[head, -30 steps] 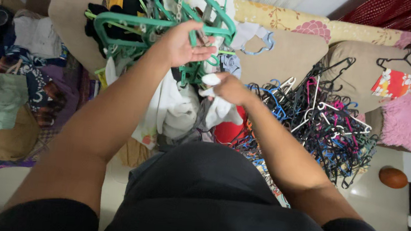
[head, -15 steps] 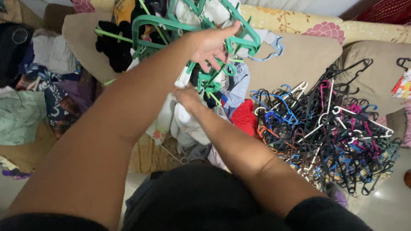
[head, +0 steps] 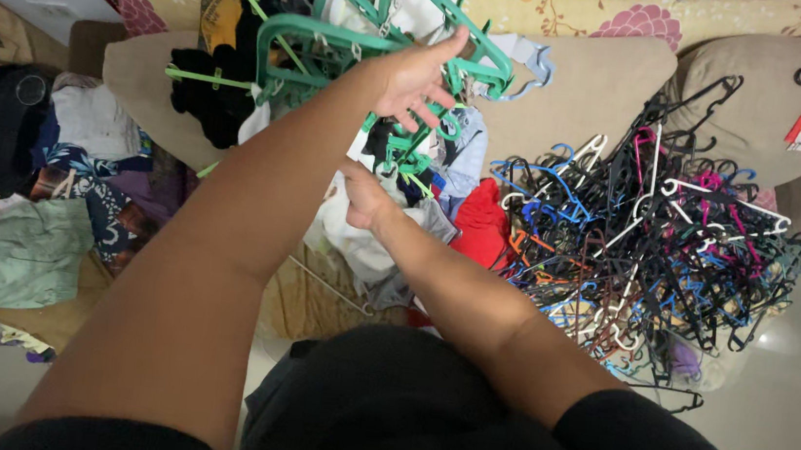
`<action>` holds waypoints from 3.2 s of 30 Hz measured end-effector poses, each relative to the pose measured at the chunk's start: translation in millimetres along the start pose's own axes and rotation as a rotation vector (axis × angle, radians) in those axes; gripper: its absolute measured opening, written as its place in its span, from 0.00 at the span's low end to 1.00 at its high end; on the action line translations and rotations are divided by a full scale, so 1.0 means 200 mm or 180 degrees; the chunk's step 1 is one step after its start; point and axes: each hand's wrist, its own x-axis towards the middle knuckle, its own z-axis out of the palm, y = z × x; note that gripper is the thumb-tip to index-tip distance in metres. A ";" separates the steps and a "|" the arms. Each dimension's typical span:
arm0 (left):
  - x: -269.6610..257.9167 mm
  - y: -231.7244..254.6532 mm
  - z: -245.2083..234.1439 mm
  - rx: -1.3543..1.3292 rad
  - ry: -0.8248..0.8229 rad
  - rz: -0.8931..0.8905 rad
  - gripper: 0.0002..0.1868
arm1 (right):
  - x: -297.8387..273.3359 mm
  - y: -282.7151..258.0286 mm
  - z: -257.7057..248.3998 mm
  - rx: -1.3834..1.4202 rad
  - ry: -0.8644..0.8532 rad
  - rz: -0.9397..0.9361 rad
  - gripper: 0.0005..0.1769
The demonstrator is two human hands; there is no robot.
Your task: The person organizes laundry and clothes hangers on the floor, picking up pieces of clothing and attaching them to the clips of a circular drying rack by hand.
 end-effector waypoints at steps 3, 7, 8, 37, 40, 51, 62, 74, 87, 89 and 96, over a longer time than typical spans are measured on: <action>-0.08 -0.03 0.01 0.0570 0.0080 0.0046 0.60 | -0.13 -0.19 0.13 -0.0718 0.0024 0.0161 0.22; -0.26 -0.26 -0.03 0.1712 0.0524 0.1055 0.33 | -0.25 -0.43 0.12 -0.1373 -0.0139 -0.0269 0.20; -0.33 -0.34 -0.04 0.1891 0.0526 0.1879 0.26 | -0.28 -0.50 0.11 -0.1327 -0.0068 -0.0245 0.20; -0.64 -0.64 0.21 0.4626 0.3514 0.2306 0.18 | -0.55 -0.77 -0.15 -0.1030 -0.0377 0.0737 0.14; -0.60 -0.60 0.13 0.4693 0.3557 0.2032 0.13 | -0.60 -0.79 -0.08 -0.1045 -0.0245 0.0776 0.22; -0.72 -0.62 0.19 0.4875 0.4539 0.2310 0.29 | -0.53 -0.89 0.04 -0.4575 -0.0243 -0.1055 0.21; -0.47 -0.66 0.22 0.3852 0.3907 0.3506 0.21 | -0.64 -1.31 0.59 -0.5170 -0.0499 -0.1171 0.18; -0.28 -0.35 0.18 0.3776 0.3801 0.3154 0.19 | -0.79 -1.26 0.22 -0.3039 -0.0229 -0.1252 0.32; 0.00 -0.35 -0.13 0.3815 0.3035 0.3203 0.32 | -1.01 -1.18 -0.49 -0.1952 0.0845 -0.0934 0.18; 0.03 -0.27 -0.18 0.3124 0.2542 0.2529 0.24 | -1.05 -1.16 -0.46 -0.1986 0.0770 -0.0894 0.20; -0.06 -0.61 -0.20 0.1902 0.4510 0.2766 0.28 | -1.03 -1.07 -0.42 -0.2277 0.0862 -0.1114 0.27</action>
